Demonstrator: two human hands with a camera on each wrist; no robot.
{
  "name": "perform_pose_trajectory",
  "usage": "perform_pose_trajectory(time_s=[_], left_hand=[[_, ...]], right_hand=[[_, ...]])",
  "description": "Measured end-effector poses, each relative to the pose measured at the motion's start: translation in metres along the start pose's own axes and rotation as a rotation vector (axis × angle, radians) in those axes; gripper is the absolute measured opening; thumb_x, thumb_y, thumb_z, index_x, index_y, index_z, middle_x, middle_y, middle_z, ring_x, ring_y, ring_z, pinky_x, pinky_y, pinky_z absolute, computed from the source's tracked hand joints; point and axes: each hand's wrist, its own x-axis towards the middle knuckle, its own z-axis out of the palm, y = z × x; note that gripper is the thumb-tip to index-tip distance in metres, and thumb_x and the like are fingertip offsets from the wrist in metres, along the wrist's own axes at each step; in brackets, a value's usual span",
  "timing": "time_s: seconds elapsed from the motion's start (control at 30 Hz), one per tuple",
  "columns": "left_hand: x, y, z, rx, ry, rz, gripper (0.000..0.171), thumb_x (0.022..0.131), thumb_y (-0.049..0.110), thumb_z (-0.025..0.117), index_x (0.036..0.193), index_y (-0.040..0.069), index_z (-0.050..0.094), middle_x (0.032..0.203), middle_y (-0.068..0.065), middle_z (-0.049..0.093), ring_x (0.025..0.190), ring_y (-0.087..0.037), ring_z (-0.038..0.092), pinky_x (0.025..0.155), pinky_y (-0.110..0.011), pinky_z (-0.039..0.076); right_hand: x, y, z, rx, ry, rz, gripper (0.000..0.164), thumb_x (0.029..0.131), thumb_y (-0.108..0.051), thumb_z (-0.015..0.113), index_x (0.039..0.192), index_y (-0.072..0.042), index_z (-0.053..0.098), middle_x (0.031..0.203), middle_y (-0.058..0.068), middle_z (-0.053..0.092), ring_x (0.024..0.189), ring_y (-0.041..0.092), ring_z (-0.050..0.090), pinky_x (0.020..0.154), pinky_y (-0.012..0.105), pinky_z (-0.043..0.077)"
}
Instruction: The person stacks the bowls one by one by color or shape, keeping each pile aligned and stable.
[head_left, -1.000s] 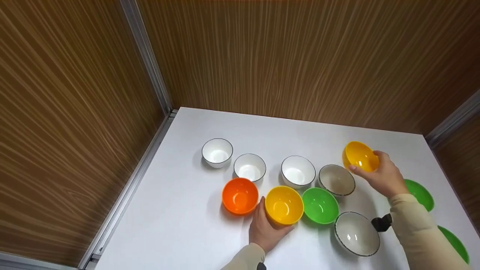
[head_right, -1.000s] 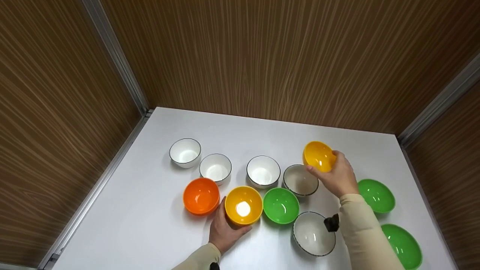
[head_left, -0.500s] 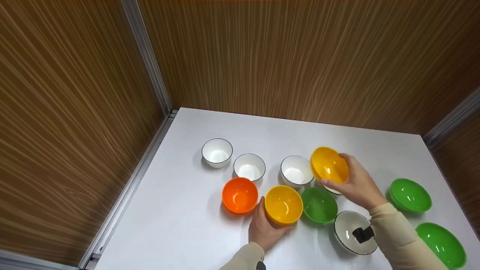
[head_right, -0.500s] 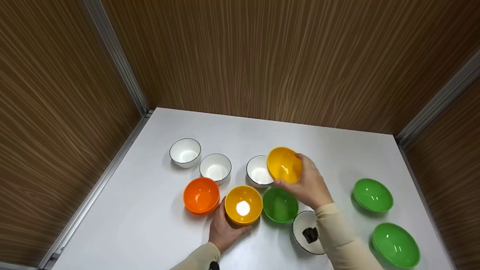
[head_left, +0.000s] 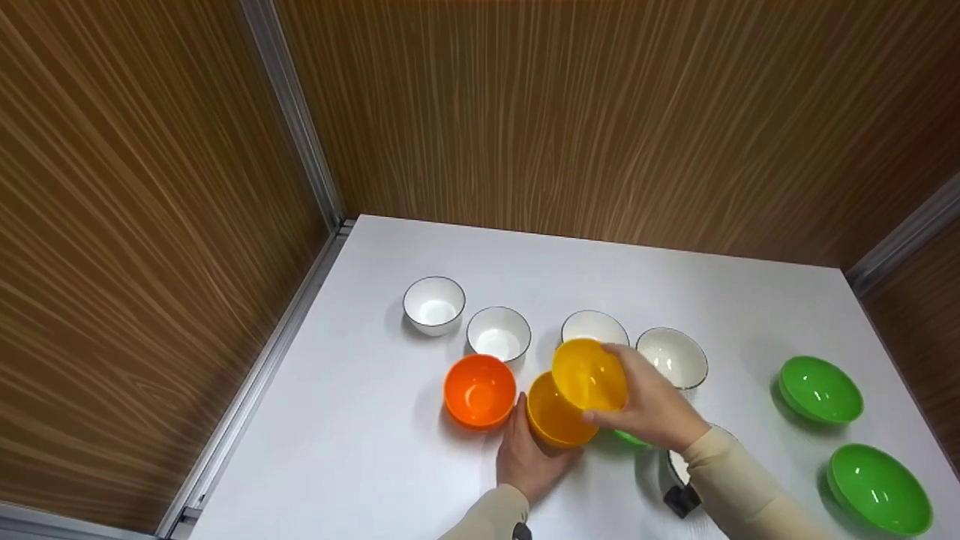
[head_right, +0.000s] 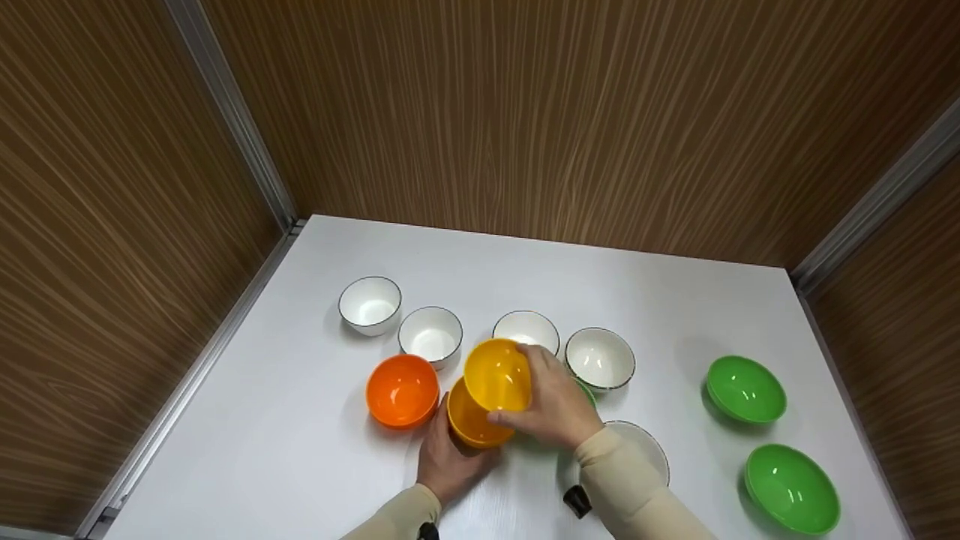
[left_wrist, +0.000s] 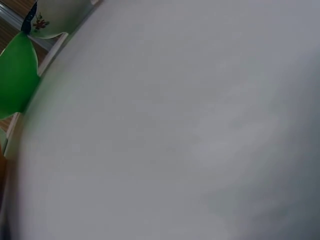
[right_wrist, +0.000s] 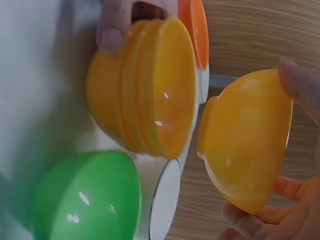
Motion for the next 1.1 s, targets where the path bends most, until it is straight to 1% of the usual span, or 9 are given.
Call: perform_pose_trajectory(time_s=[0.1, 0.2, 0.33, 0.53, 0.7, 0.83, 1.0, 1.1], left_hand=[[0.001, 0.001, -0.001, 0.015, 0.012, 0.003, 0.119, 0.054, 0.079, 0.061, 0.145, 0.017, 0.017, 0.143, 0.001, 0.032, 0.124, -0.013, 0.037, 0.105, -0.036, 0.029], [0.001, 0.002, -0.002, 0.016, 0.009, -0.011, 0.119, 0.054, 0.079, 0.061, 0.145, 0.017, 0.018, 0.144, 0.000, 0.031, 0.125, -0.014, 0.037, 0.105, -0.037, 0.029], [0.001, 0.003, -0.002, 0.005, -0.001, -0.040, 0.118, 0.053, 0.079, 0.061, 0.145, 0.017, 0.018, 0.144, 0.001, 0.031, 0.126, -0.014, 0.035, 0.105, -0.038, 0.029], [0.001, 0.001, -0.001, 0.013, 0.010, -0.023, 0.116, 0.055, 0.081, 0.056, 0.144, 0.017, 0.020, 0.144, 0.002, 0.031, 0.125, -0.012, 0.036, 0.105, -0.035, 0.029], [0.001, 0.000, 0.000, 0.017, 0.023, 0.001, 0.112, 0.059, 0.079, 0.055, 0.144, 0.015, 0.021, 0.144, -0.001, 0.031, 0.125, -0.015, 0.037, 0.104, -0.035, 0.030], [0.001, 0.001, 0.000, 0.018, 0.010, -0.006, 0.111, 0.060, 0.078, 0.055, 0.144, 0.015, 0.019, 0.144, -0.002, 0.030, 0.124, -0.014, 0.038, 0.104, -0.035, 0.030], [0.000, 0.001, 0.000, 0.004, 0.007, -0.013, 0.111, 0.060, 0.077, 0.056, 0.144, 0.015, 0.019, 0.145, -0.001, 0.030, 0.124, -0.014, 0.038, 0.104, -0.035, 0.030], [0.000, 0.001, 0.000, 0.003, 0.009, -0.005, 0.110, 0.060, 0.076, 0.058, 0.144, 0.016, 0.019, 0.144, 0.000, 0.031, 0.124, -0.013, 0.038, 0.104, -0.034, 0.030]], right_hand=[[-0.001, -0.001, 0.011, -0.025, -0.006, -0.035, 0.098, 0.055, -0.053, 0.081, 0.134, -0.012, 0.040, 0.126, 0.003, 0.049, 0.104, 0.019, 0.051, 0.087, 0.038, 0.045], [-0.002, -0.002, 0.020, -0.057, -0.009, -0.055, 0.099, 0.055, -0.055, 0.080, 0.134, -0.012, 0.040, 0.127, 0.001, 0.048, 0.105, 0.018, 0.051, 0.088, 0.038, 0.045], [-0.003, -0.003, 0.030, -0.068, -0.030, -0.052, 0.098, 0.056, -0.054, 0.080, 0.135, -0.013, 0.039, 0.130, 0.001, 0.045, 0.108, 0.020, 0.050, 0.090, 0.039, 0.045], [-0.002, -0.003, 0.041, -0.070, -0.041, -0.035, 0.098, 0.056, -0.054, 0.080, 0.135, -0.012, 0.039, 0.135, 0.006, 0.041, 0.114, 0.022, 0.047, 0.092, 0.043, 0.043], [-0.002, -0.002, 0.049, -0.032, -0.048, -0.015, 0.099, 0.056, -0.052, 0.081, 0.136, -0.012, 0.039, 0.133, 0.002, 0.042, 0.112, 0.020, 0.047, 0.091, 0.042, 0.044], [-0.002, 0.000, 0.054, -0.022, -0.045, -0.003, 0.099, 0.055, -0.052, 0.081, 0.136, -0.013, 0.039, 0.132, 0.000, 0.042, 0.111, 0.019, 0.047, 0.090, 0.041, 0.045], [-0.002, 0.002, 0.056, -0.019, -0.032, -0.002, 0.100, 0.055, -0.052, 0.082, 0.136, -0.013, 0.039, 0.132, 0.001, 0.042, 0.110, 0.019, 0.048, 0.090, 0.041, 0.045], [-0.002, 0.003, 0.057, -0.017, -0.028, -0.006, 0.100, 0.055, -0.053, 0.081, 0.136, -0.013, 0.038, 0.132, 0.001, 0.042, 0.110, 0.020, 0.048, 0.089, 0.041, 0.045]])
